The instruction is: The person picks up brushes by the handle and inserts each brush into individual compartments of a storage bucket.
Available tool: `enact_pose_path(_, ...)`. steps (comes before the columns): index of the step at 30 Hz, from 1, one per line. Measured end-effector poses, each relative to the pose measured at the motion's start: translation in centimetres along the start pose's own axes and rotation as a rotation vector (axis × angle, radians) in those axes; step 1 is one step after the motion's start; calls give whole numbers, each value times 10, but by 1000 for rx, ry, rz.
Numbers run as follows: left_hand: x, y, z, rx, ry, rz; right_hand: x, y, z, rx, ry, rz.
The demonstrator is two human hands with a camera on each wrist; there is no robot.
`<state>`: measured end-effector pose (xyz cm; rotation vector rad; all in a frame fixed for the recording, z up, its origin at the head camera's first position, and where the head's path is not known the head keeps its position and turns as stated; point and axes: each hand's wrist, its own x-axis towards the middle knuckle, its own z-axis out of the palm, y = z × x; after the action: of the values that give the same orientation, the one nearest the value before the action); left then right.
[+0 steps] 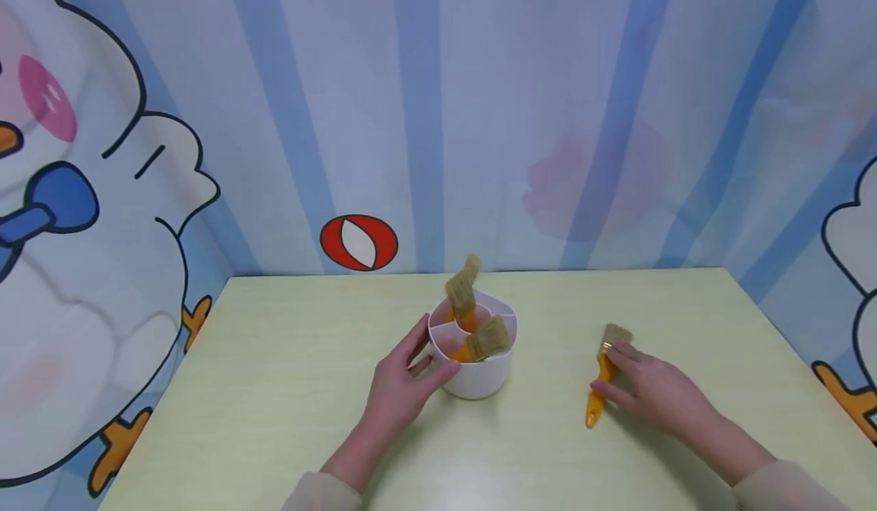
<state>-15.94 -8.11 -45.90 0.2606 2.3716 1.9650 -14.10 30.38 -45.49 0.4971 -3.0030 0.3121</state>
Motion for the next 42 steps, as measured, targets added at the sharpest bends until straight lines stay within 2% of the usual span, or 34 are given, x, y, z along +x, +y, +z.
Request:
enact_pose_path(5, 2, -2, -3, 6, -23, -2, 3, -1, 2, -32, -51, 5)
enact_pose_path(13, 4, -1, -6, 21, -35, 7, 8, 6, 0, 2, -72, -74)
enact_pose_path(20, 5, -2, -7, 33, -41, -7, 14, 11, -7, 46, -140, -131)
enact_pose_path(30, 5, -5, -8, 15, -51, -2, 17, 19, -16, 26, -237, -168)
enact_pose_path(42, 5, -6, -10, 2, -56, 2, 17, 25, -13, -36, -208, -223)
